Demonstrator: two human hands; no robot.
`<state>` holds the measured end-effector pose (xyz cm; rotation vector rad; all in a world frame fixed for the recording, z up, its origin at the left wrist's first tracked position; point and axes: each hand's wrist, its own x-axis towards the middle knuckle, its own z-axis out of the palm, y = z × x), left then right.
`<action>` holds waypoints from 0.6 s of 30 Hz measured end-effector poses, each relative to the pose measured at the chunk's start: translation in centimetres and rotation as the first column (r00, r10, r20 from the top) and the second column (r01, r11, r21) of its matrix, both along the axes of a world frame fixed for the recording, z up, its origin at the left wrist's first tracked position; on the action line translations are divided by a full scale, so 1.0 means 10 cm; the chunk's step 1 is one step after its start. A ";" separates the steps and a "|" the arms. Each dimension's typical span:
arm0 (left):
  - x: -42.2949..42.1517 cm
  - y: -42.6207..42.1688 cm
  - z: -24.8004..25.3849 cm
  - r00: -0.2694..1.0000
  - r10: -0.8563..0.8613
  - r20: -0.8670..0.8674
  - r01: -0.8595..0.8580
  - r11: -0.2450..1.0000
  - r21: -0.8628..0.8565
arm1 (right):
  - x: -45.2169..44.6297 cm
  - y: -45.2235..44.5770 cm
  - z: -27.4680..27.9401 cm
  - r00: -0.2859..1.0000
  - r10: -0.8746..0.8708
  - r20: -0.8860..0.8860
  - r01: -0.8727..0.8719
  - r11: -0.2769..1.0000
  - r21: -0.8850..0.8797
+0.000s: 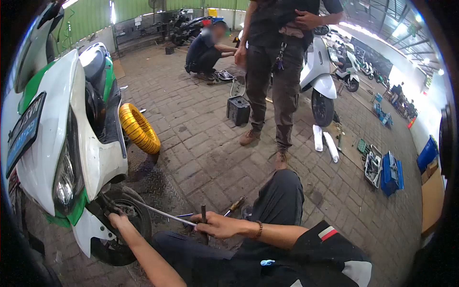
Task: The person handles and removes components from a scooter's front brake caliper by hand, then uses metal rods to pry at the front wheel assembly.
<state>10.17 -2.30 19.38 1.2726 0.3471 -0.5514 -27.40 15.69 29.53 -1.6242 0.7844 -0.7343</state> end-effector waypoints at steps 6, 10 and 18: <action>-0.26 0.12 0.43 0.998 0.009 -0.061 0.004 0.979 0.204 | 0.27 0.00 0.27 1.000 0.008 -0.030 -0.004 0.991 0.131; -0.42 0.24 0.69 0.996 -0.002 -0.089 0.025 0.963 0.267 | 0.40 -0.08 0.15 0.999 -0.015 0.029 0.016 1.000 -0.015; -0.33 0.27 0.47 0.997 -0.029 -0.072 0.044 0.976 0.213 | 0.53 -0.10 0.25 0.996 0.019 0.088 -0.023 0.999 0.043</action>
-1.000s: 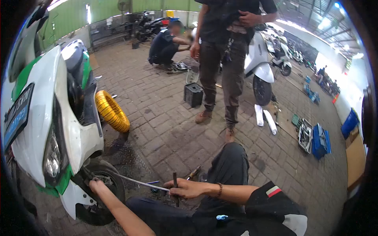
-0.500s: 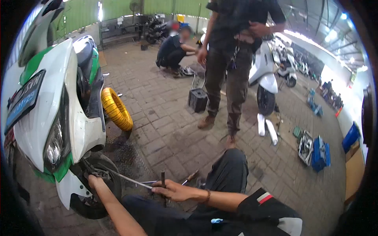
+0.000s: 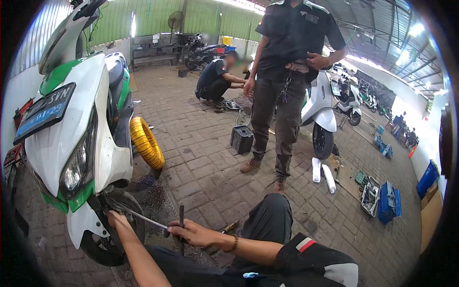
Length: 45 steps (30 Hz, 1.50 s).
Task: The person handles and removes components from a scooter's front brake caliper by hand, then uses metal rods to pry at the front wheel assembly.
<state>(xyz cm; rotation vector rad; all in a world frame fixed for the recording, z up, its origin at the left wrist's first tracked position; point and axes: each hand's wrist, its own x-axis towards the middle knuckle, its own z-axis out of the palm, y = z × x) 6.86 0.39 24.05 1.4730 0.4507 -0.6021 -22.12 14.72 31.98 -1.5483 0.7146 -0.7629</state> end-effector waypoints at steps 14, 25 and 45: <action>0.09 -0.19 -0.11 0.999 -0.030 0.035 0.027 0.995 0.096 | -0.13 -0.14 0.03 1.000 0.005 -0.025 -0.004 0.999 0.040; 0.37 -0.20 -0.56 0.991 -0.036 -0.132 -0.021 0.910 -0.413 | 0.40 -0.31 -0.07 0.993 -0.050 -0.107 0.012 0.945 -0.326; 0.54 -0.02 -0.92 0.936 -0.344 -0.070 0.173 0.624 -0.762 | 0.76 -0.22 -0.41 0.956 -0.111 -0.272 -0.042 0.865 -0.500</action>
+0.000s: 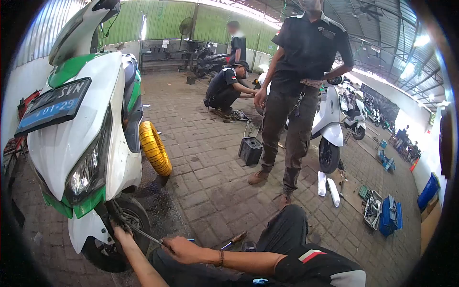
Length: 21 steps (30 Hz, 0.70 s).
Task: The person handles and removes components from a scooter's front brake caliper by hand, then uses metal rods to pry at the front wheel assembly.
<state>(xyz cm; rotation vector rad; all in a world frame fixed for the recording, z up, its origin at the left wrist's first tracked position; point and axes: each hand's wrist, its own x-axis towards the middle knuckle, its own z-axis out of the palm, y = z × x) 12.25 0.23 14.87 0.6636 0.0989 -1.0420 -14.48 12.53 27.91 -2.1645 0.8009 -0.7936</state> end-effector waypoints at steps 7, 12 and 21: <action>0.30 -0.20 -0.42 0.994 -0.056 0.099 0.049 0.996 0.073 | 0.02 0.04 -0.12 0.997 -0.024 -0.079 0.026 0.999 0.020; 0.19 -0.07 -0.28 0.992 -0.106 0.073 0.108 0.993 -0.037 | -0.01 0.12 -0.10 0.993 -0.032 -0.110 0.032 0.999 -0.004; 0.12 -0.02 -0.06 0.987 -0.102 0.126 0.115 0.989 -0.096 | -0.03 0.20 0.07 0.975 -0.065 -0.214 0.067 0.998 0.000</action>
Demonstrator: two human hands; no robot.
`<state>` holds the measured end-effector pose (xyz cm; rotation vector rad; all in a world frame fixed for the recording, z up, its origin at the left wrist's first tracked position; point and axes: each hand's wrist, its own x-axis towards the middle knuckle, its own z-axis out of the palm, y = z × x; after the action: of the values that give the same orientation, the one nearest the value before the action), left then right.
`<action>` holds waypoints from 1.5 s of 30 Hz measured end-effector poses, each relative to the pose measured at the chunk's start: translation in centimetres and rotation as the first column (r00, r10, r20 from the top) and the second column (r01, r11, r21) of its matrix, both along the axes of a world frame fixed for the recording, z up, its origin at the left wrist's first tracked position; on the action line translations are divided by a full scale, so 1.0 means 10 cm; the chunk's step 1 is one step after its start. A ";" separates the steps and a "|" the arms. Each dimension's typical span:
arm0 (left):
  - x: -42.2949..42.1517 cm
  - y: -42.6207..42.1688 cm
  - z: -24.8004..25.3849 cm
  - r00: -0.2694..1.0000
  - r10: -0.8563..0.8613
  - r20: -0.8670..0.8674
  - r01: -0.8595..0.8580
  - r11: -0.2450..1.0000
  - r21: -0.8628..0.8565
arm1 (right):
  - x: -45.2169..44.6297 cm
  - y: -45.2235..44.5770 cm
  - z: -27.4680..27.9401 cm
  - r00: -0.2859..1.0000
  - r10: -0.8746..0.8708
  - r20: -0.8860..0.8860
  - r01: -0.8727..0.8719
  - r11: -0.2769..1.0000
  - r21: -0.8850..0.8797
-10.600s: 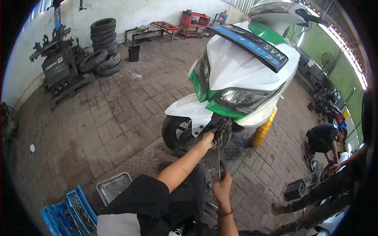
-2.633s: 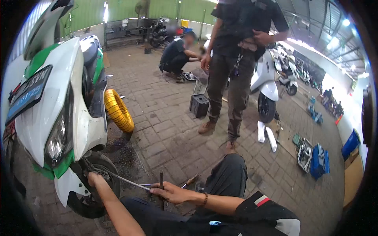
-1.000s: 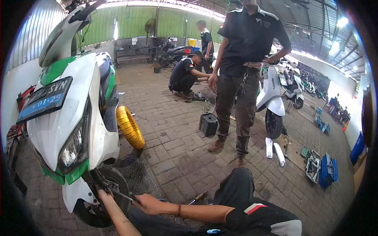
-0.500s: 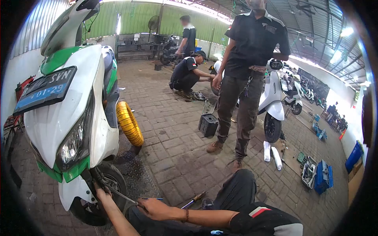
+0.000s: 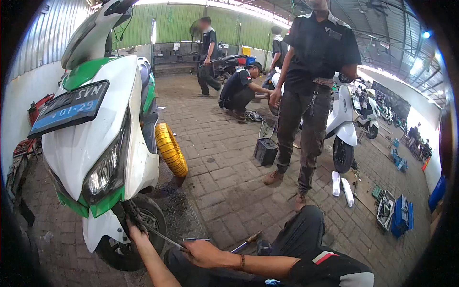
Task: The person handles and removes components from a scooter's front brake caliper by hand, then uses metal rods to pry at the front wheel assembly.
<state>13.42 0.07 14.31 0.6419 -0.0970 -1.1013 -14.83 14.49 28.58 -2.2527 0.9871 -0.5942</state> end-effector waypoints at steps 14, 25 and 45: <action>0.17 -0.23 -0.37 0.996 0.083 -0.019 -0.081 0.992 0.094 | 0.31 0.19 0.35 0.965 0.032 -0.259 -0.118 0.938 -0.326; 0.21 -0.48 -0.73 0.989 -0.075 -0.130 0.064 0.994 -0.089 | 0.08 0.05 -0.16 0.981 0.023 -0.191 -0.042 0.994 -0.100; -0.13 0.05 0.30 0.997 0.063 -0.040 -0.052 0.972 0.228 | 0.40 0.30 0.25 0.946 0.024 -0.322 -0.076 0.986 -0.151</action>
<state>12.14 0.57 17.33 0.8176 0.0886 -1.0793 -10.82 17.46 31.12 -2.5668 1.0625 -0.2990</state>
